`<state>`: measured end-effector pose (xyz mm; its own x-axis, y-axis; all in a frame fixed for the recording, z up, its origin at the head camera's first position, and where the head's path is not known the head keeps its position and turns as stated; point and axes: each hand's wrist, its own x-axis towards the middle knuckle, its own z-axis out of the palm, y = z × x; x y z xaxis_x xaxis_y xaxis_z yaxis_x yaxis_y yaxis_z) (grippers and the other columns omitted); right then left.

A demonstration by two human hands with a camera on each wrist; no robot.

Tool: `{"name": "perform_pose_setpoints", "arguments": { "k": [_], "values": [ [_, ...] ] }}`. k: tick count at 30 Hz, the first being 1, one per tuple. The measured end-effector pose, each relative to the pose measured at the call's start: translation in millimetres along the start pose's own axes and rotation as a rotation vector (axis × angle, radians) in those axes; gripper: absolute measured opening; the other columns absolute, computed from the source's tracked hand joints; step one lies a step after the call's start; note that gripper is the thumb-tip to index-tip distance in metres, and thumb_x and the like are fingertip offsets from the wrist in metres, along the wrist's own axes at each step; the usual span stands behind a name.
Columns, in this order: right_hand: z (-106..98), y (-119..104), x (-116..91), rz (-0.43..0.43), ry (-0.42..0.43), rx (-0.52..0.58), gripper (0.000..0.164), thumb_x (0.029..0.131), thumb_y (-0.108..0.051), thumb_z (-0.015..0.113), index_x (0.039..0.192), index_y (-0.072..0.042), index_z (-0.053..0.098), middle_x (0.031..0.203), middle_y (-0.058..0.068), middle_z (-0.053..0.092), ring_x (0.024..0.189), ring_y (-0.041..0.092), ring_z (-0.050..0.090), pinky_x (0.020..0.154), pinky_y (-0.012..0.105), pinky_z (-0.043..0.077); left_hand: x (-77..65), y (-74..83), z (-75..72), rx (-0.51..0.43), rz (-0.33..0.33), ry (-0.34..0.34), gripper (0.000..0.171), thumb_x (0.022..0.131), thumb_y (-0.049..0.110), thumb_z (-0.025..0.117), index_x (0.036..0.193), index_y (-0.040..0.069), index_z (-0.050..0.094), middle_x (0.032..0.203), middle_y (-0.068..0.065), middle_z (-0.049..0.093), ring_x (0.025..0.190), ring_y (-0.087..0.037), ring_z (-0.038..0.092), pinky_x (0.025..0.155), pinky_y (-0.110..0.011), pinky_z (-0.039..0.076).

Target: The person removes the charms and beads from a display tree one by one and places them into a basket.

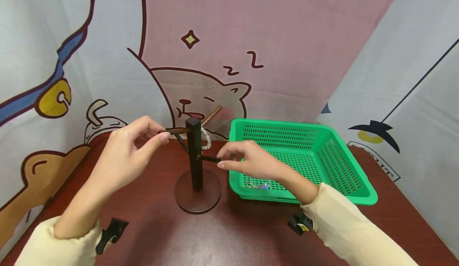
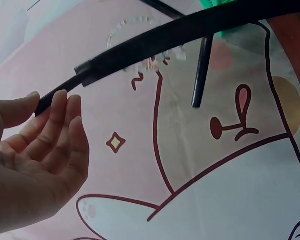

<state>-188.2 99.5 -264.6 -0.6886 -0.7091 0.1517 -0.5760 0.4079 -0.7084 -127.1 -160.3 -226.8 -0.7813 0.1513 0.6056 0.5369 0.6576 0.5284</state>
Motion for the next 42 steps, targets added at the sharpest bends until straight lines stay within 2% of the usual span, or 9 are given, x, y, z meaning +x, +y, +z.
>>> {"name": "perform_pose_setpoints", "arguments": {
  "k": [6, 14, 18, 25, 32, 42],
  "values": [
    [-2, 5, -4, -0.027, -0.01, -0.019, 0.008, 0.087, -0.013, 0.063, 0.093, -0.01, 0.065, 0.081, -0.006, 0.063, 0.074, 0.009, 0.055, 0.066, 0.03, 0.046, 7.9, -11.4, -9.7, -0.026, -0.089, -0.083, 0.009, 0.09, 0.019, 0.06, 0.088, 0.012, 0.064, 0.076, 0.001, 0.065, 0.062, -0.011, 0.053, 0.053, -0.023, 0.037],
    [-3, 8, -7, 0.003, -0.037, -0.02, 0.007, 0.086, -0.014, 0.064, 0.093, -0.011, 0.065, 0.081, -0.006, 0.064, 0.075, 0.009, 0.056, 0.071, 0.03, 0.047, 18.9, -25.8, -15.6, -0.112, -0.12, -0.156, 0.015, 0.093, 0.015, 0.054, 0.093, 0.001, 0.061, 0.081, -0.008, 0.067, 0.069, -0.007, 0.059, 0.062, -0.019, 0.045],
    [-1, 10, -7, -0.003, -0.05, -0.02, 0.007, 0.087, -0.014, 0.063, 0.092, -0.011, 0.065, 0.081, -0.006, 0.063, 0.075, 0.009, 0.056, 0.072, 0.032, 0.048, 21.3, -27.5, -16.0, -0.109, -0.142, -0.162, 0.016, 0.093, 0.015, 0.053, 0.095, 0.001, 0.06, 0.081, -0.008, 0.067, 0.068, -0.006, 0.059, 0.061, -0.018, 0.044],
    [-1, 10, -2, -0.02, -0.045, -0.034, 0.007, 0.088, -0.013, 0.062, 0.094, -0.01, 0.065, 0.081, -0.007, 0.063, 0.075, 0.009, 0.054, 0.069, 0.028, 0.047, 23.6, -28.5, -15.4, -0.111, -0.167, -0.16, 0.016, 0.093, 0.015, 0.054, 0.095, 0.001, 0.06, 0.08, -0.009, 0.067, 0.068, -0.006, 0.059, 0.061, -0.018, 0.044],
    [-1, 2, 8, -0.029, -0.027, -0.035, 0.01, 0.089, -0.014, 0.06, 0.098, -0.011, 0.064, 0.085, -0.006, 0.064, 0.078, 0.009, 0.056, 0.069, 0.029, 0.047, 22.4, -28.9, -15.1, -0.111, -0.176, -0.148, 0.015, 0.093, 0.014, 0.054, 0.095, 0.001, 0.06, 0.079, -0.008, 0.067, 0.067, -0.006, 0.057, 0.06, -0.018, 0.043],
    [3, -10, 24, -0.046, 0.003, 0.026, 0.012, 0.089, -0.013, 0.06, 0.099, -0.007, 0.063, 0.085, -0.001, 0.065, 0.075, 0.008, 0.06, 0.069, 0.027, 0.049, 22.4, -29.6, -15.5, -0.108, -0.179, -0.151, 0.015, 0.093, 0.017, 0.055, 0.095, 0.003, 0.061, 0.078, -0.006, 0.066, 0.067, -0.008, 0.057, 0.06, -0.019, 0.043]
  ]
}}
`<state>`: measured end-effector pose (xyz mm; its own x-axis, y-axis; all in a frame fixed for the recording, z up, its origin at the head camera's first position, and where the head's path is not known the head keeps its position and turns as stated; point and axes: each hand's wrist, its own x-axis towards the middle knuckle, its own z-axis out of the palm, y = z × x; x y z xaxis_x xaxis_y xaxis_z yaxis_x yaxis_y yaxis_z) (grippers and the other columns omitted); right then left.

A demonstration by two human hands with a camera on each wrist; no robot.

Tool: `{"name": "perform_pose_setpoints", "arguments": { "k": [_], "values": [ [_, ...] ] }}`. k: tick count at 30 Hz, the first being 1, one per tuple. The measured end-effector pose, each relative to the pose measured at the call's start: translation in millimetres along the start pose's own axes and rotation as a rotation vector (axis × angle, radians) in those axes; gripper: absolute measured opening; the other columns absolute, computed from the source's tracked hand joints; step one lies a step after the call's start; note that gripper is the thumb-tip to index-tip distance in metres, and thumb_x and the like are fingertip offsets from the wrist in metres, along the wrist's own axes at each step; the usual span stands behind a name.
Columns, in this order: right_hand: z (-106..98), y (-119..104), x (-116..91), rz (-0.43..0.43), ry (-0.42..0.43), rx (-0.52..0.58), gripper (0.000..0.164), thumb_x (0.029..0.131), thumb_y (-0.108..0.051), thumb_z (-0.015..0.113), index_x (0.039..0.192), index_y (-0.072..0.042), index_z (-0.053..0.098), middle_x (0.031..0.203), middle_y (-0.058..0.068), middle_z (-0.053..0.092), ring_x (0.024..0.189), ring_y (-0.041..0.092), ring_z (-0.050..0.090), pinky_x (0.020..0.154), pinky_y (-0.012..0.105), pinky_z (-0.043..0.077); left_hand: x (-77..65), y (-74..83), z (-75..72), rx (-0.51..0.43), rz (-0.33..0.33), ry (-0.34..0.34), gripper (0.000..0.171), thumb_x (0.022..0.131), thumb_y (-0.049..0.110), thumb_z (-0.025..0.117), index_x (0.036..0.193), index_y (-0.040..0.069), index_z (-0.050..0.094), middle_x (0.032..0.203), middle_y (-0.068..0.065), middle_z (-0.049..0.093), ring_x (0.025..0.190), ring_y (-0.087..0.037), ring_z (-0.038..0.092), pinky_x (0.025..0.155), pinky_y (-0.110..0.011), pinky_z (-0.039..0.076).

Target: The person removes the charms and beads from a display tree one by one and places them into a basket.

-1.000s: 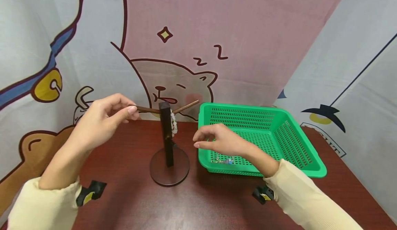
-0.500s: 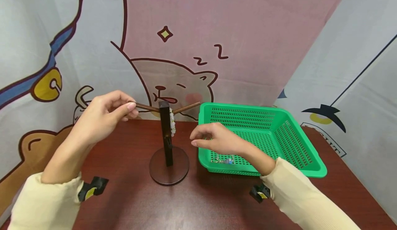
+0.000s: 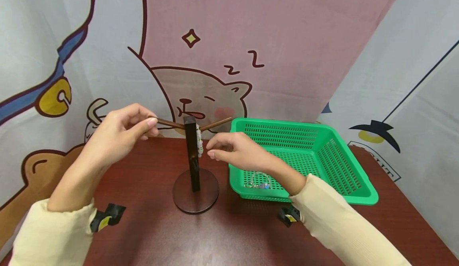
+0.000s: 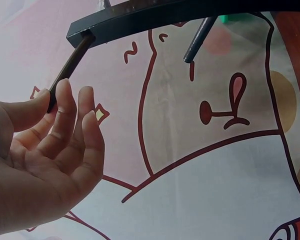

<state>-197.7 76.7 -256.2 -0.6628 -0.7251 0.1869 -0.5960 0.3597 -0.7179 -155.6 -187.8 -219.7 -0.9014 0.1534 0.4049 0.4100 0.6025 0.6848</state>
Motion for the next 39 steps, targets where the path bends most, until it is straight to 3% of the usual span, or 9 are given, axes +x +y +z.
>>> {"name": "perform_pose_setpoints", "arguments": {
  "k": [16, 25, 39],
  "values": [
    [9, -8, 16, 0.013, 0.088, 0.01, 0.016, 0.092, -0.019, 0.056, 0.091, -0.006, 0.064, 0.075, -0.003, 0.064, 0.071, 0.009, 0.059, 0.06, 0.027, 0.047, -0.3, 1.5, 0.2, 0.034, -0.019, -0.004, 0.015, 0.093, 0.019, 0.054, 0.096, 0.005, 0.06, 0.078, -0.005, 0.065, 0.068, -0.011, 0.054, 0.058, -0.021, 0.04],
    [11, -10, 17, -0.001, 0.105, -0.017, 0.015, 0.093, -0.017, 0.055, 0.088, -0.006, 0.063, 0.072, -0.004, 0.063, 0.071, 0.019, 0.061, 0.058, 0.026, 0.045, -0.7, 1.4, -0.3, 0.034, -0.022, -0.005, 0.015, 0.093, 0.019, 0.054, 0.096, 0.005, 0.06, 0.077, -0.004, 0.064, 0.068, -0.013, 0.053, 0.057, -0.022, 0.039],
    [2, -6, 11, -0.013, 0.117, 0.004, 0.012, 0.092, -0.008, 0.055, 0.085, -0.001, 0.062, 0.072, 0.0, 0.064, 0.065, 0.01, 0.061, 0.063, 0.027, 0.05, -0.6, 2.9, 0.0, 0.045, -0.03, -0.019, 0.018, 0.094, 0.023, 0.052, 0.096, 0.007, 0.059, 0.078, -0.006, 0.064, 0.07, -0.016, 0.055, 0.058, -0.022, 0.041]
  ]
}}
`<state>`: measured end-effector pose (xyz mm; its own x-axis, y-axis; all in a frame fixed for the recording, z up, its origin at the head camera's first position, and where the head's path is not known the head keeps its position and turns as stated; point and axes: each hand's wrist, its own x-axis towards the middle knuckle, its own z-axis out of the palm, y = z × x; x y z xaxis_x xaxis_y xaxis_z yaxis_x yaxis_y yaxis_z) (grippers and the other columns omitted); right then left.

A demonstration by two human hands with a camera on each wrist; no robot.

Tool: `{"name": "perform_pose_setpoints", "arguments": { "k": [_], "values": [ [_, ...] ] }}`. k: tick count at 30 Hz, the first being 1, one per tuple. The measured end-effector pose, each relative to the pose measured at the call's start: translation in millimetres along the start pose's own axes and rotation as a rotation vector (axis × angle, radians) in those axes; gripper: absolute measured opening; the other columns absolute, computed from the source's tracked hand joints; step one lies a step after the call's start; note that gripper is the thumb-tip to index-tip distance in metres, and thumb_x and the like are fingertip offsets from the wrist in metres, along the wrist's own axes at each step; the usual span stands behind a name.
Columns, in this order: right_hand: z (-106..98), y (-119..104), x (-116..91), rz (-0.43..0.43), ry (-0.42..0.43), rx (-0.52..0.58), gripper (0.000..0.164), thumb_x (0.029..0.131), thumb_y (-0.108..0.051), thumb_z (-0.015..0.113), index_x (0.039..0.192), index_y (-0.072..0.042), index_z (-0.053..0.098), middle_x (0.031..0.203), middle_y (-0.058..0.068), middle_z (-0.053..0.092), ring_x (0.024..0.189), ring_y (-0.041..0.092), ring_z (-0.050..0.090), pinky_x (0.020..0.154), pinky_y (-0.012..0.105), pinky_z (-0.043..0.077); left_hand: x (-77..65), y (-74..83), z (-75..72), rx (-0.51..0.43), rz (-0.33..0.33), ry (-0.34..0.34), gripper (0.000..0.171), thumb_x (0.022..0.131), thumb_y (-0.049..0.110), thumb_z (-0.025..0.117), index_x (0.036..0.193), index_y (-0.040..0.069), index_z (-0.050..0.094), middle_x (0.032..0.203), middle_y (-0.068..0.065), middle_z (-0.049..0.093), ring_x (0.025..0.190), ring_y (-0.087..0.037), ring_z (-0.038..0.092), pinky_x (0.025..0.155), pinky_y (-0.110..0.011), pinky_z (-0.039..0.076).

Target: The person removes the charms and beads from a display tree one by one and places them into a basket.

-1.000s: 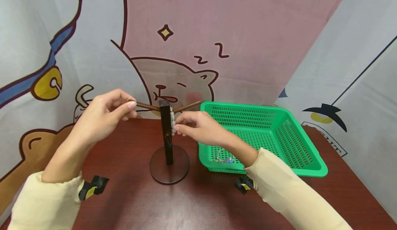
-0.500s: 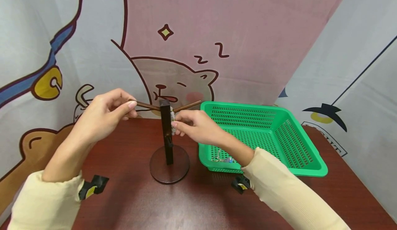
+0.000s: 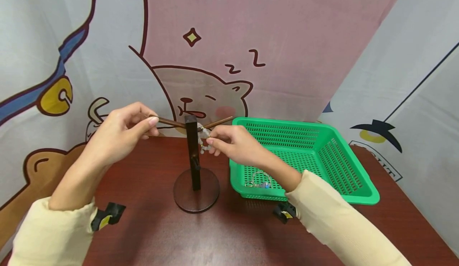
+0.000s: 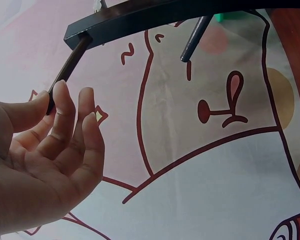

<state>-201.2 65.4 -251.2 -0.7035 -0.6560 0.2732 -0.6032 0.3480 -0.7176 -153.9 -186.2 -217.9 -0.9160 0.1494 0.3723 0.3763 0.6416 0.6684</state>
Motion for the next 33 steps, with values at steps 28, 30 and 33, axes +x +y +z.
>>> {"name": "perform_pose_setpoints", "arguments": {
  "k": [28, 30, 33],
  "values": [
    [-33, 7, -20, 0.111, 0.006, -0.06, 0.012, 0.091, -0.011, 0.056, 0.083, -0.006, 0.062, 0.073, -0.002, 0.063, 0.069, 0.012, 0.06, 0.065, 0.03, 0.044, -0.7, -1.0, -0.6, 0.005, 0.003, 0.0, 0.016, 0.094, 0.021, 0.053, 0.097, 0.006, 0.059, 0.076, -0.005, 0.063, 0.068, -0.015, 0.054, 0.058, -0.023, 0.041],
    [-35, 8, -21, 0.108, 0.012, -0.066, 0.012, 0.091, -0.011, 0.056, 0.082, -0.006, 0.062, 0.072, -0.002, 0.063, 0.069, 0.013, 0.059, 0.063, 0.03, 0.043, -0.2, -1.3, -0.5, 0.005, 0.001, -0.002, 0.017, 0.094, 0.021, 0.052, 0.097, 0.006, 0.059, 0.077, -0.005, 0.063, 0.069, -0.015, 0.054, 0.058, -0.022, 0.041],
    [-37, 10, -22, 0.112, 0.018, -0.055, 0.012, 0.091, -0.01, 0.056, 0.082, -0.005, 0.062, 0.072, -0.001, 0.063, 0.07, 0.016, 0.06, 0.065, 0.03, 0.045, 0.3, -0.7, 0.0, 0.013, -0.006, -0.007, 0.017, 0.095, 0.023, 0.051, 0.097, 0.007, 0.059, 0.077, -0.006, 0.064, 0.069, -0.016, 0.055, 0.059, -0.023, 0.042]
  ]
}}
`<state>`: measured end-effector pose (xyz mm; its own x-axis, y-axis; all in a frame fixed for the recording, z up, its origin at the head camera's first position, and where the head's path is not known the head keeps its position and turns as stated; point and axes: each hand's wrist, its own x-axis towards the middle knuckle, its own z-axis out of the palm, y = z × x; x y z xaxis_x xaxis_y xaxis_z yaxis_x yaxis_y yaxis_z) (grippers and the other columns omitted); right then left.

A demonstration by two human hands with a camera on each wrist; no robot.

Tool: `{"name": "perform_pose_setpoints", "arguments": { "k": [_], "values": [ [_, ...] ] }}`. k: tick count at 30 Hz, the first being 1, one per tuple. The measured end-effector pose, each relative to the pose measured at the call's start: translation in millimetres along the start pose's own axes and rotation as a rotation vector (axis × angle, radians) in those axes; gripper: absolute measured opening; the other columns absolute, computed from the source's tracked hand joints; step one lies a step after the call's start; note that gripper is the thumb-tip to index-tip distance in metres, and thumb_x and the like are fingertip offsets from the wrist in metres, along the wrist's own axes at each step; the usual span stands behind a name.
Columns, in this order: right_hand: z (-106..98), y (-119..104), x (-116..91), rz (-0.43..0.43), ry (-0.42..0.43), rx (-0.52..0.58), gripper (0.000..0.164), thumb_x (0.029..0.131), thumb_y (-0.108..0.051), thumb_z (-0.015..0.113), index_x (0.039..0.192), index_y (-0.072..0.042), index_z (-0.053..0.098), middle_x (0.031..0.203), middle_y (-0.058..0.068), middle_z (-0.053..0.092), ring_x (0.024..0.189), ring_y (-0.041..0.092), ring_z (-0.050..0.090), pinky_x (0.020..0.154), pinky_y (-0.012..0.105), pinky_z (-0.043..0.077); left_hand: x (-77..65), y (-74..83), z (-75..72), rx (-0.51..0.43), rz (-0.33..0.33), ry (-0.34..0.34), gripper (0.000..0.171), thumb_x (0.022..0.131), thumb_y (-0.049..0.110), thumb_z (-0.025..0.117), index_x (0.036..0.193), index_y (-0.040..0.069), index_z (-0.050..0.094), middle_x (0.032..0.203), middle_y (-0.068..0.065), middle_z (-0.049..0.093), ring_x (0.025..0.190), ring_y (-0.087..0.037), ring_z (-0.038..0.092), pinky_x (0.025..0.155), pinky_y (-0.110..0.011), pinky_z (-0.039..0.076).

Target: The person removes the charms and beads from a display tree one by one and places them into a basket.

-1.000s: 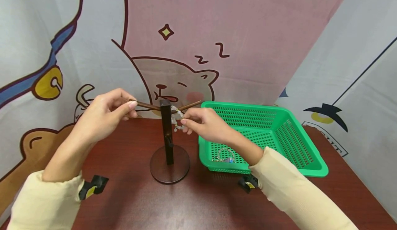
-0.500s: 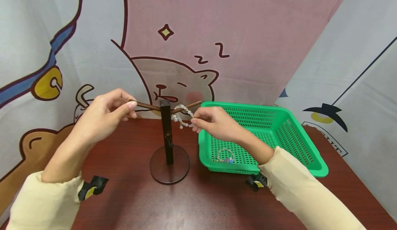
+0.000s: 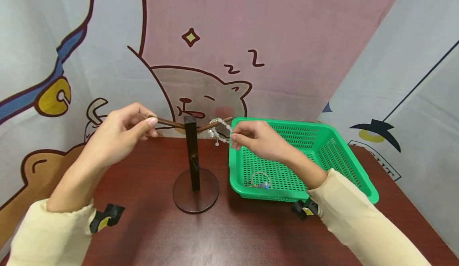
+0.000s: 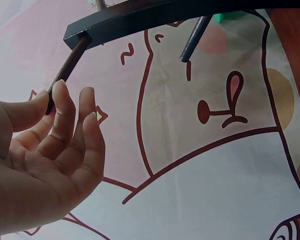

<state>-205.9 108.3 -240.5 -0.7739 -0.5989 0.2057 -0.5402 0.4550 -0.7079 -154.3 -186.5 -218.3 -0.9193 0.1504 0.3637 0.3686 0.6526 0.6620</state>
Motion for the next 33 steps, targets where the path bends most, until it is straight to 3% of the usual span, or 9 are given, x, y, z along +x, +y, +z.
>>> {"name": "perform_pose_setpoints", "arguments": {
  "k": [33],
  "values": [
    [-32, 12, -20, 0.031, 0.081, -0.051, 0.013, 0.092, -0.012, 0.056, 0.087, -0.004, 0.065, 0.075, 0.004, 0.064, 0.071, 0.015, 0.059, 0.068, 0.031, 0.048, 0.1, -0.5, 0.7, 0.01, 0.002, 0.007, 0.017, 0.095, 0.023, 0.052, 0.097, 0.008, 0.059, 0.076, -0.005, 0.064, 0.07, -0.019, 0.056, 0.059, -0.023, 0.042]
  ]
}}
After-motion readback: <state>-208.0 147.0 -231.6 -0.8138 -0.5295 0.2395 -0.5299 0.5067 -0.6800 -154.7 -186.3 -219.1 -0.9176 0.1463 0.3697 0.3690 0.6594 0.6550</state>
